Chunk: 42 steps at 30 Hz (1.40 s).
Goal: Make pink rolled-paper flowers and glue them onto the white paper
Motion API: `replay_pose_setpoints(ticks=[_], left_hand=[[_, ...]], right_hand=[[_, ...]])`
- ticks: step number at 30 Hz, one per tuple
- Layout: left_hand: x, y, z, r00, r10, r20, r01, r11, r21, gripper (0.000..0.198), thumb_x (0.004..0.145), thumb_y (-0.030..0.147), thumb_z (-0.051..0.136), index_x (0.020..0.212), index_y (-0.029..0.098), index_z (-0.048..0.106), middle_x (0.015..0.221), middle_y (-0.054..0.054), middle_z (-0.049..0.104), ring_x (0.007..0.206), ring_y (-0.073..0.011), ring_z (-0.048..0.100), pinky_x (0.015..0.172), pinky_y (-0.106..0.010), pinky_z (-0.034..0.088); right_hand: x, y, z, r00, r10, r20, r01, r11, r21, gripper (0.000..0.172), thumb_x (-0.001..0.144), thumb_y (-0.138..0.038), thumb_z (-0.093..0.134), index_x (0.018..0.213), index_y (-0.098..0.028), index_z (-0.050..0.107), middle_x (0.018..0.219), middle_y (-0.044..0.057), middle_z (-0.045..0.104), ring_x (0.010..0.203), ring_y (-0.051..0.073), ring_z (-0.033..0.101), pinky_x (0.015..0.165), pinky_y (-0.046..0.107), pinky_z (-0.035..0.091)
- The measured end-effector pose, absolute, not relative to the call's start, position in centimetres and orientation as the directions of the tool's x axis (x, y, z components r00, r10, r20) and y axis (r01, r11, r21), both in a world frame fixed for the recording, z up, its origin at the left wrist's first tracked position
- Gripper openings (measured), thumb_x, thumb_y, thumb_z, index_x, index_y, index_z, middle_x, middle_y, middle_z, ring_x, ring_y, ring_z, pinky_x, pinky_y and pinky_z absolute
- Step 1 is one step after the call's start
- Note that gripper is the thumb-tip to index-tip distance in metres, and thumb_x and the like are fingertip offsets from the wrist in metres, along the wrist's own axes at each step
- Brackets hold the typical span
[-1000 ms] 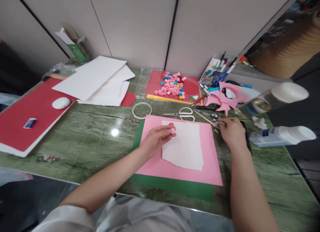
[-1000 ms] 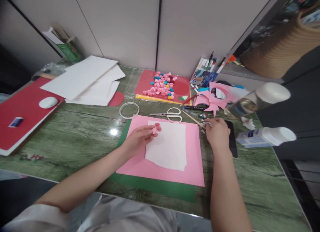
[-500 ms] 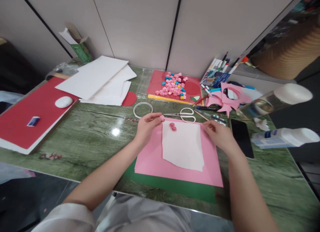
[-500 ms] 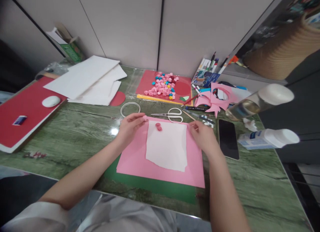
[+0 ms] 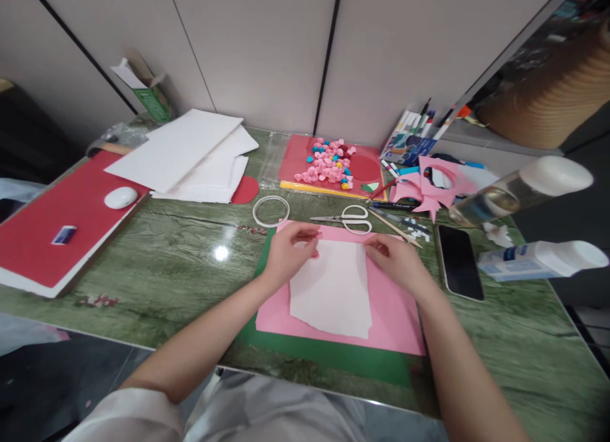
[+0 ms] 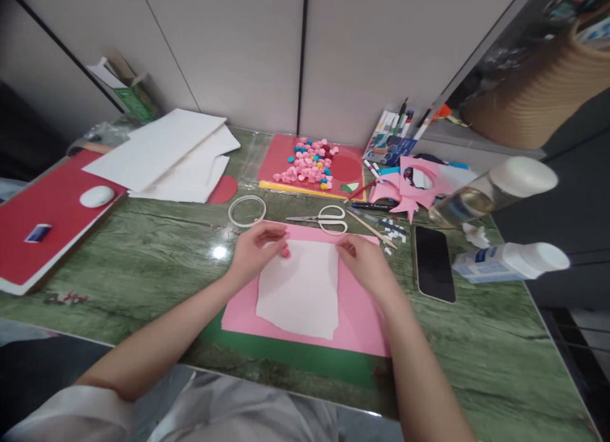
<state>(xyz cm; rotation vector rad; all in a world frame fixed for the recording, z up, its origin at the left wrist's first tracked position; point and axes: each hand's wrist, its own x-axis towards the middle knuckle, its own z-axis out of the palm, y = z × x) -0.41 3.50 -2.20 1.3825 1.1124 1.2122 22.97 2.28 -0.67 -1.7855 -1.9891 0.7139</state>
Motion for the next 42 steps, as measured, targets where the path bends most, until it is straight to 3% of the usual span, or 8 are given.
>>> replay_pose_setpoints(ticks=[6,13,18,26,30,34,38,42], left_hand=[[0.2,1.6,-1.9,0.288,0.847,0.446,0.364,-0.528,0.767,0.028,0.077,0.011,0.050,0.101,0.022,0.059,0.084,-0.003,0.064,0.079,-0.0136,0.057,0.076,-0.029,0.046],[0.3,1.2,-2.9,0.429,0.617,0.660,0.469,-0.776,0.421,0.036,0.077,0.007,0.048,0.110,0.021,0.053,0.084,-0.004,0.063,0.082,-0.0153,0.056,0.074,-0.030,0.045],[0.3,1.1,-3.1,0.472,0.532,0.703,0.479,-0.824,0.302,0.042,0.077,0.005,0.047,0.116,0.019,0.047,0.082,-0.003,0.061,0.079,-0.0144,0.054,0.072,-0.030,0.045],[0.3,0.6,-3.1,0.492,0.549,0.675,0.479,-0.819,0.317,0.046,0.077,0.005,0.047,0.120,0.021,0.043,0.086,-0.002,0.061,0.083,-0.0138,0.055,0.079,-0.032,0.045],[0.3,0.3,-1.5,0.415,0.636,0.651,0.456,-0.764,0.456,0.045,0.078,0.010,0.048,0.121,0.020,0.040,0.097,-0.005,0.060,0.091,-0.0145,0.055,0.082,-0.031,0.047],[-0.9,1.4,0.6,0.368,0.773,0.516,0.553,-0.628,0.547,0.038,0.078,0.010,0.044,0.115,0.018,0.046,0.110,-0.009,0.055,0.104,-0.0179,0.051,0.088,-0.035,0.044],[-2.1,2.8,0.6,0.472,0.844,0.256,0.732,-0.537,0.420,0.032,0.077,0.004,0.038,0.100,0.015,0.057,0.100,-0.008,0.058,0.098,-0.0199,0.052,0.087,-0.036,0.043],[-2.3,2.8,-0.1,0.516,0.856,0.033,0.822,-0.506,0.263,0.031,0.078,0.004,0.038,0.098,0.014,0.059,0.091,-0.008,0.059,0.088,-0.0208,0.053,0.080,-0.035,0.044]], right_hand=[[19.1,0.5,0.6,-0.101,0.995,-0.008,0.603,0.054,-0.796,0.014,0.079,-0.031,0.050,0.079,-0.019,0.058,0.070,0.000,0.060,0.061,0.012,0.053,0.057,0.024,0.040],[17.0,-0.5,0.5,-0.082,0.997,-0.013,0.586,0.038,-0.809,0.012,0.078,-0.027,0.050,0.075,-0.019,0.057,0.067,-0.001,0.059,0.060,0.011,0.052,0.056,0.023,0.038],[17.0,-0.5,0.5,-0.089,0.995,-0.042,0.589,0.018,-0.808,0.009,0.077,-0.023,0.050,0.072,-0.018,0.055,0.064,-0.002,0.057,0.058,0.011,0.050,0.055,0.022,0.037],[17.2,-0.4,0.6,-0.101,0.990,-0.100,0.555,-0.027,-0.831,0.008,0.074,-0.022,0.050,0.070,-0.018,0.056,0.059,-0.003,0.055,0.055,0.010,0.049,0.054,0.021,0.036],[17.5,-0.2,0.2,-0.096,0.985,-0.142,0.485,-0.078,-0.871,0.007,0.072,-0.023,0.050,0.068,-0.018,0.054,0.059,-0.003,0.053,0.052,0.009,0.047,0.051,0.020,0.036],[17.9,0.7,-0.6,-0.056,0.981,-0.184,0.463,-0.138,-0.876,0.007,0.070,-0.023,0.050,0.065,-0.018,0.051,0.051,-0.005,0.050,0.047,0.009,0.047,0.047,0.019,0.035],[17.4,2.5,-1.2,-0.041,0.964,-0.261,0.540,-0.199,-0.818,0.010,0.069,-0.024,0.050,0.060,-0.018,0.050,0.042,-0.005,0.049,0.039,0.008,0.045,0.042,0.018,0.032],[16.1,4.4,-1.1,-0.084,0.930,-0.357,0.652,-0.219,-0.726,0.017,0.069,-0.032,0.053,0.059,-0.018,0.052,0.037,-0.004,0.051,0.036,0.009,0.046,0.041,0.018,0.033]])
